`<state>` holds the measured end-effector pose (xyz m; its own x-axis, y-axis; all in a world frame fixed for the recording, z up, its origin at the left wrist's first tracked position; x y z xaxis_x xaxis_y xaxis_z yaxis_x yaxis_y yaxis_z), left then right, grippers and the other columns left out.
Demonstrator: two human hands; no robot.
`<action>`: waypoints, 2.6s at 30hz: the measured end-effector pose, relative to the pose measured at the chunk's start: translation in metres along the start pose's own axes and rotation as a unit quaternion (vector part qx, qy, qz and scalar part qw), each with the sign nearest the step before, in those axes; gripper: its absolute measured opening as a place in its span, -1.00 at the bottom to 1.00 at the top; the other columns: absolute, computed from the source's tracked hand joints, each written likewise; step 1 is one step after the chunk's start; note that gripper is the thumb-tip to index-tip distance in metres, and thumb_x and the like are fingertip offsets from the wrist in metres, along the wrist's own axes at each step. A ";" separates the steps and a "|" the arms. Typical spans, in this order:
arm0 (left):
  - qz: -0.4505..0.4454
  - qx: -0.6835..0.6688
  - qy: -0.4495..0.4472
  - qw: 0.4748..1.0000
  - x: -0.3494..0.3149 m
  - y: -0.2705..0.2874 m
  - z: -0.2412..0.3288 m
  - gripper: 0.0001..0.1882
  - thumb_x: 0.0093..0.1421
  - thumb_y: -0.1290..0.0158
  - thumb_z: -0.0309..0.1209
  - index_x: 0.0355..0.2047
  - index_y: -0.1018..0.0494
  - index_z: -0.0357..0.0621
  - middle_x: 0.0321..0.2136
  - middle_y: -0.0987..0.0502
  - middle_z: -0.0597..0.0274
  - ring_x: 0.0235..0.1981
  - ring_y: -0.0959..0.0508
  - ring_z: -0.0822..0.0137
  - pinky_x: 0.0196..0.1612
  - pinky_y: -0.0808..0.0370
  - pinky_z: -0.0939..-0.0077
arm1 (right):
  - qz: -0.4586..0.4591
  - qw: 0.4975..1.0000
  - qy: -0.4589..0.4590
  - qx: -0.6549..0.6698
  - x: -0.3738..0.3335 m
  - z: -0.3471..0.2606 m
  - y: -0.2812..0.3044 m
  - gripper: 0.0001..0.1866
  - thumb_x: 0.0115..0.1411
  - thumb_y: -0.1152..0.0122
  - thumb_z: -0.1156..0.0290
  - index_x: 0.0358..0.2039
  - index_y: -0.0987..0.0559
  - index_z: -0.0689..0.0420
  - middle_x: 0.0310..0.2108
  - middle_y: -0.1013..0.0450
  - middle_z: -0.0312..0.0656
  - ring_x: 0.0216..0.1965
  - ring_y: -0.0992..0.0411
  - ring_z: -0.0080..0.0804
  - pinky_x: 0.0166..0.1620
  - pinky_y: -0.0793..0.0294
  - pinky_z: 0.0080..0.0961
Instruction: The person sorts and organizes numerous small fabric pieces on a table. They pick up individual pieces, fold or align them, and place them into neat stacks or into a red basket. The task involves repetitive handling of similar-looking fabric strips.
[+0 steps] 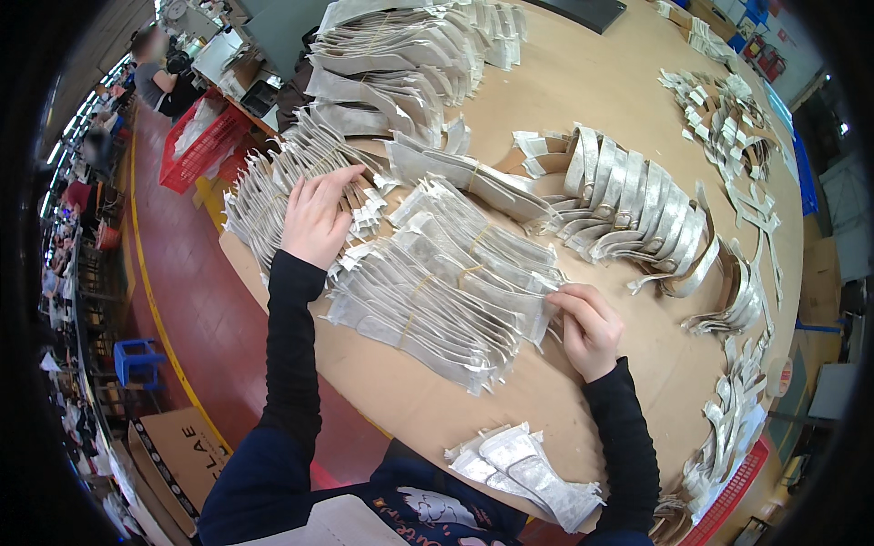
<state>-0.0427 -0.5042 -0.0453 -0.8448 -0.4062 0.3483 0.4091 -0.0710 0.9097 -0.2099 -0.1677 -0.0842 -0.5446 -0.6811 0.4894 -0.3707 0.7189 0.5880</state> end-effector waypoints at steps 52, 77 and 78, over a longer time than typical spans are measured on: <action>0.097 -0.203 0.116 0.967 -0.183 -0.019 0.111 -0.91 0.21 -0.06 -0.58 -0.30 -0.55 -0.27 -0.20 -0.58 0.13 -0.14 -0.58 0.19 -0.04 -0.47 0.43 | -0.020 0.896 -0.239 0.374 -0.036 0.047 0.020 -0.80 0.31 -0.01 0.56 -0.20 -0.63 0.27 -0.42 -0.50 -0.33 -0.45 -0.41 -0.68 -0.39 -0.38 -0.69; 0.144 -0.194 0.085 0.966 -0.183 -0.018 0.107 -0.94 0.11 -0.12 -0.53 -0.40 -0.56 -0.12 -0.28 -0.61 0.24 -0.24 -0.59 0.15 -0.13 -0.49 0.33 | -0.012 0.928 -0.219 0.302 -0.034 0.055 0.017 -0.81 0.30 -0.04 0.57 -0.20 -0.63 0.29 -0.43 -0.51 -0.30 -0.46 -0.41 -0.65 -0.36 -0.41 -0.70; 0.141 -0.189 0.085 0.968 -0.182 -0.018 0.107 -0.94 0.11 -0.12 -0.53 -0.39 -0.56 -0.12 -0.28 -0.61 0.24 -0.24 -0.59 0.15 -0.14 -0.49 0.32 | -0.010 0.935 -0.206 0.288 -0.033 0.055 0.017 -0.81 0.31 -0.03 0.56 -0.19 -0.62 0.28 -0.45 -0.49 -0.32 -0.47 -0.40 -0.65 -0.38 -0.40 -0.70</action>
<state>0.0670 -0.3319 -0.1009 -0.6249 -0.5997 0.4999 0.7400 -0.2509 0.6240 -0.2400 -0.1256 -0.1257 -0.7335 -0.6687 0.1219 -0.6627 0.7434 0.0910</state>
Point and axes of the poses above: each hand's wrist, its own x-axis towards the middle knuckle, its own y-axis out of the back of the hand, z = x × y, the point moved 2 cm from there along x, towards the middle knuckle
